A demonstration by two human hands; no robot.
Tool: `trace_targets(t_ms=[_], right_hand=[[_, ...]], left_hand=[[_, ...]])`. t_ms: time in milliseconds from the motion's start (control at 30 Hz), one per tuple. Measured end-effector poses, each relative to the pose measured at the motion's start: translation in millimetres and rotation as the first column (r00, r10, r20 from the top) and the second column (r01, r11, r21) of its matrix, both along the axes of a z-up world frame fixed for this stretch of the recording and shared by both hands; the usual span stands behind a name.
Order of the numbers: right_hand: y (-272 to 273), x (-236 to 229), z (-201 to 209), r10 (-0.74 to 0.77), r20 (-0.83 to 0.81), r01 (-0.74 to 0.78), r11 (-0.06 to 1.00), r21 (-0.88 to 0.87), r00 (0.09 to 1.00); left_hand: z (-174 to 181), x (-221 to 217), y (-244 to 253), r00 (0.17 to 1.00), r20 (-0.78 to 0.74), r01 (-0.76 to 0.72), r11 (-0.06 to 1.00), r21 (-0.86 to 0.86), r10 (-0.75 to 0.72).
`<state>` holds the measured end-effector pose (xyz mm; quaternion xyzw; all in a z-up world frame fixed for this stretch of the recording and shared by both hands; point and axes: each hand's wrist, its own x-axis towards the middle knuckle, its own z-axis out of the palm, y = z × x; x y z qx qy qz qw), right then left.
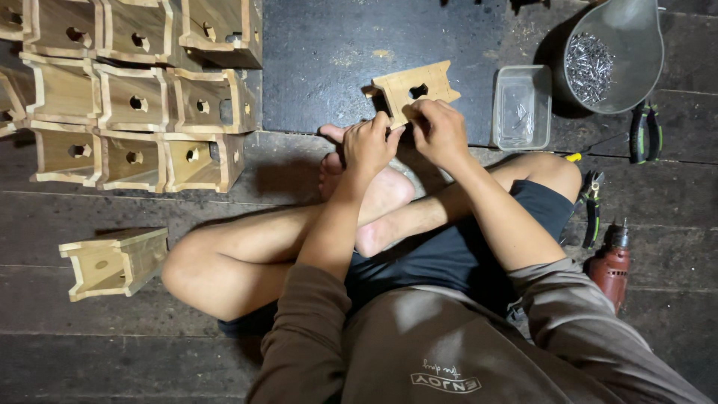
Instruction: The person assembles small wooden components by aligning pieces, securing them with a hammer and nails, and then using a power drill to create a hole in one face of each assembly.
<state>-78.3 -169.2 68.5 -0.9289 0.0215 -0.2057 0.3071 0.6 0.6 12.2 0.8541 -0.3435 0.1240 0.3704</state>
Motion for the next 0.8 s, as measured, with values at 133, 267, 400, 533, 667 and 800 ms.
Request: trace_targets(t_ms=[133,267,400,533,667,800], right_hand=[[-1.4,4.2,-5.1,0.005,0.006,-0.006,1.0,0.014,1.0],[-0.7,4.0,-5.9,0.004,-0.007,-0.004,1.0,-0.004,1.0],[3.5,6.0,-4.3,0.015,0.013,-0.015,1.0,-0.023,1.0],[13.1,6.7,5.0,0.016,-0.023,-0.02,0.985,-0.171,1.0],[15.7,9.7,1.1,0.026,0.021,-0.021,0.971,-0.239,0.999],[6.7,7.2,-14.2,0.03,0.02,-0.025,0.98,-0.197,0.999]], left_hand=[[2.1,0.8,0.3,1.0,-0.001,-0.002,1.0,0.005,0.002],[1.5,0.3,0.4,1.0,0.002,0.002,1.0,0.007,-0.002],[-13.1,0.8,-2.9,1.0,-0.005,-0.019,0.999,0.037,0.019],[-12.8,-1.6,-4.3,0.999,-0.015,-0.034,0.998,0.055,0.035],[-4.1,-2.3,-1.1,1.0,-0.019,-0.01,0.999,0.053,0.011],[-3.1,-2.2,-1.9,0.998,-0.063,-0.009,0.998,0.057,0.012]])
